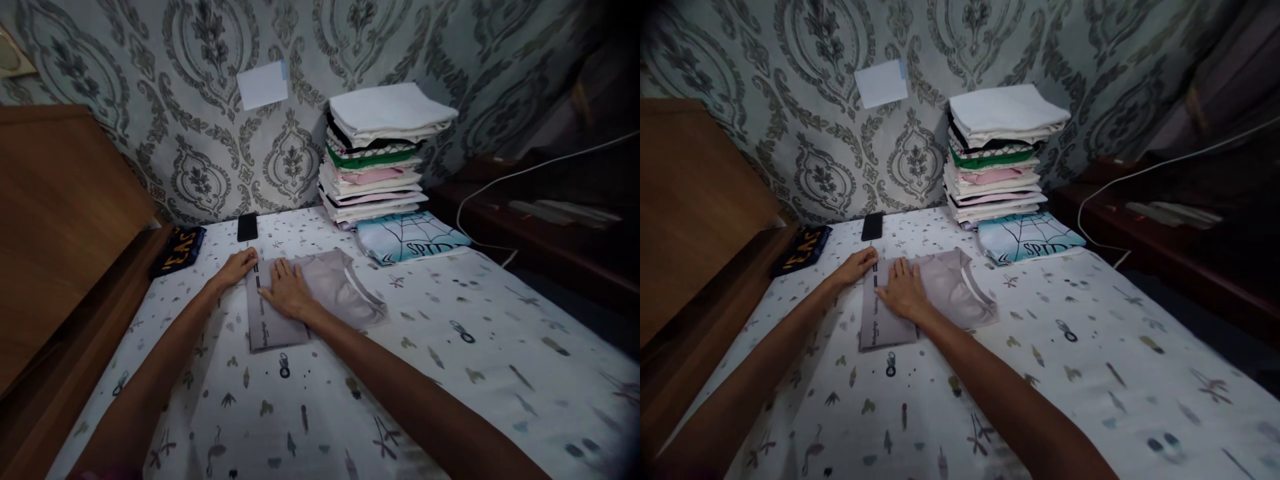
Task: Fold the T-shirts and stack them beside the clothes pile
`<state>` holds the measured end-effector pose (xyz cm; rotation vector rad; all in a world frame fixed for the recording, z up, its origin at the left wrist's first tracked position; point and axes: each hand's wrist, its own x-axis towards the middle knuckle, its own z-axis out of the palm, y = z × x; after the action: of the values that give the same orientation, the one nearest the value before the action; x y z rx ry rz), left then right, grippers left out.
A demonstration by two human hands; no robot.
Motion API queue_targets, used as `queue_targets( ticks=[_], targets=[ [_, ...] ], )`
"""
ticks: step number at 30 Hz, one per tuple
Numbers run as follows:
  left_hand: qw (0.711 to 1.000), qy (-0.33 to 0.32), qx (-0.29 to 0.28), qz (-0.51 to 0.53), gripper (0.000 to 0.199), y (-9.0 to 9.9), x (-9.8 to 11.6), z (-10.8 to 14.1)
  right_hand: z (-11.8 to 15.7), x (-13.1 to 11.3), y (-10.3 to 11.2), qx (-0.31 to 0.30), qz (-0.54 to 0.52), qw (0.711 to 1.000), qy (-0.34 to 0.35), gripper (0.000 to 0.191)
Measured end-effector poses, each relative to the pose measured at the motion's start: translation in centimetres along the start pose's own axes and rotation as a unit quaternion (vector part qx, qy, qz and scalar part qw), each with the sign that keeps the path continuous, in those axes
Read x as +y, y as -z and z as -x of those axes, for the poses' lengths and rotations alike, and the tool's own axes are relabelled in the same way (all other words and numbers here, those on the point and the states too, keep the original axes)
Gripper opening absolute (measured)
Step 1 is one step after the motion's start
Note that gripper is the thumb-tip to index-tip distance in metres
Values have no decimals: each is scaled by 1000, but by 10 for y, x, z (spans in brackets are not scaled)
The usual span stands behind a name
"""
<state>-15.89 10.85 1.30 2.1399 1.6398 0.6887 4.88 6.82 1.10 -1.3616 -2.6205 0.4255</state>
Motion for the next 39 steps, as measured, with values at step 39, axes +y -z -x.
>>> queue_targets(
  ticks=[39],
  targets=[
    [941, 141, -13, -308, 14, -36, 152, 178, 7, -1, 2, 20, -23, 1000, 10, 73]
  ],
)
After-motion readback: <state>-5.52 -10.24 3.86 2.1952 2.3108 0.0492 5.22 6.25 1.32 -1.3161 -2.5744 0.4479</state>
